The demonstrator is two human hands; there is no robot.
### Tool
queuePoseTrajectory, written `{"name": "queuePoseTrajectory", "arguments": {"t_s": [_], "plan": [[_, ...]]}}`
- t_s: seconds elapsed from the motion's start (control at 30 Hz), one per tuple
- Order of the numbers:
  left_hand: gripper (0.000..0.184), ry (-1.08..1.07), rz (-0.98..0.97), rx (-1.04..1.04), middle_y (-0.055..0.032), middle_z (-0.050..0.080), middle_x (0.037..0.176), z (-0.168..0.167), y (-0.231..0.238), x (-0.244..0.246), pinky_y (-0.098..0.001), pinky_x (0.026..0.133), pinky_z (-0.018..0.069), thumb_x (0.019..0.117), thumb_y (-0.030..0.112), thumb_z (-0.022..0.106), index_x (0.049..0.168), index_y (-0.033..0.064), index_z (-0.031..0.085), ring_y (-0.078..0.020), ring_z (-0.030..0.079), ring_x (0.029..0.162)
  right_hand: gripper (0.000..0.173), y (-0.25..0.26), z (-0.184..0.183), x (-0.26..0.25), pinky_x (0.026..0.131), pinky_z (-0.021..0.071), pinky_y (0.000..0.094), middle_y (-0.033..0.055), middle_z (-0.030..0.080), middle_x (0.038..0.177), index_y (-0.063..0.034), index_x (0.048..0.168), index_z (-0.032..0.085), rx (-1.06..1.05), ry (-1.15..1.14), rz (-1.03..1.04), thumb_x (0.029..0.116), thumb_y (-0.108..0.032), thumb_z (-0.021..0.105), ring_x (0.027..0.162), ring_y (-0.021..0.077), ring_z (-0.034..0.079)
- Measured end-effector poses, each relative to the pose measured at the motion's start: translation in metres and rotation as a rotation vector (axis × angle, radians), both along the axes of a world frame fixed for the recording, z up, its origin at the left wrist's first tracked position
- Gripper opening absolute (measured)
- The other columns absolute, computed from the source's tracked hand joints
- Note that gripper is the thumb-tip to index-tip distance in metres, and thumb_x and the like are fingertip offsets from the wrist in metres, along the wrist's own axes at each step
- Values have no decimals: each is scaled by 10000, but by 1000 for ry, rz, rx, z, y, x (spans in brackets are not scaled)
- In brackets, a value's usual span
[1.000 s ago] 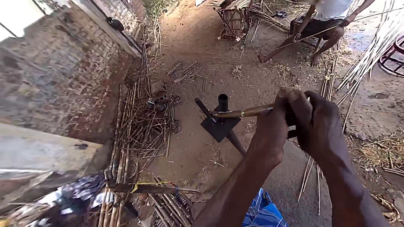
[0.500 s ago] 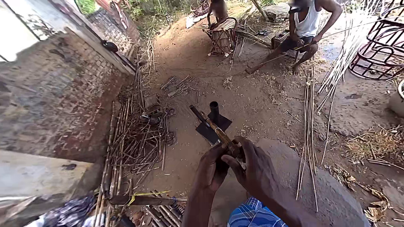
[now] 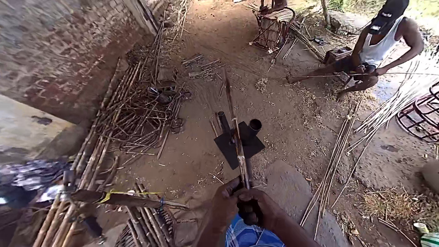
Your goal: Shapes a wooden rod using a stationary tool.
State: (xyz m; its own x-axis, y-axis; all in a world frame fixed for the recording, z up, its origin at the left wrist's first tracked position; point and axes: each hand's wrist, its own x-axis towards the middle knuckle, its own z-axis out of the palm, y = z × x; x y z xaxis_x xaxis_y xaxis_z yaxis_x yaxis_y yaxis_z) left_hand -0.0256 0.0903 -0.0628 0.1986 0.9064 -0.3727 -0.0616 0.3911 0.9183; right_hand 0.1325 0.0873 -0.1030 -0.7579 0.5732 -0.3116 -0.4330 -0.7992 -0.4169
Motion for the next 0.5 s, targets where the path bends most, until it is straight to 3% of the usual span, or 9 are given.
{"name": "queuePoseTrajectory", "arguments": {"t_s": [0.07, 0.17, 0.27, 0.33, 0.43, 0.5], "plan": [[369, 30, 95, 43, -143, 730, 1140, 0, 7, 3, -359, 922, 587, 982, 3, 584, 1348, -31, 617, -219, 707, 1017, 225, 17, -8, -2, 402, 338, 166, -114, 403, 543, -225, 762, 568, -17, 174, 117, 965, -324, 561, 409, -7, 367], [504, 32, 218, 6, -146, 751, 1074, 17, 6, 19, -370, 845, 616, 943, 27, 660, 1428, -2, 527, -235, 737, 950, 223, 31, -12, 7, 382, 382, 148, -135, 485, 531, -247, 721, 625, -1, 426, 319, 923, -327, 675, 404, -27, 459], [602, 92, 412, -60, -136, 759, 1046, 31, 5, 40, -391, 804, 639, 896, 47, 730, 1437, 31, 466, -259, 752, 923, 177, 43, -11, 11, 427, 401, 141, -136, 555, 587, -245, 780, 677, -39, 602, 389, 939, -321, 687, 463, -31, 511], [592, 112, 555, -89, -133, 759, 1057, 40, 8, 59, -364, 789, 640, 895, 2, 729, 1414, 2, 445, -248, 755, 912, 121, 54, -6, 12, 455, 429, 130, -123, 620, 638, -239, 834, 724, -81, 699, 405, 927, -306, 685, 514, -34, 569], [461, 143, 809, -24, -146, 744, 1034, 41, 17, 102, -310, 771, 623, 944, -14, 665, 1319, -47, 398, -209, 744, 881, 99, 78, 4, 25, 473, 459, 127, -84, 650, 655, -213, 792, 733, -210, 784, 475, 873, -268, 718, 553, -9, 626], [446, 269, 937, 15, -106, 735, 988, 38, 24, 134, -289, 738, 618, 1015, 109, 589, 1365, -67, 376, -162, 729, 839, 78, 92, 4, 41, 537, 520, 138, -102, 681, 707, -234, 859, 769, -282, 779, 547, 867, -282, 708, 610, -13, 658]]}}
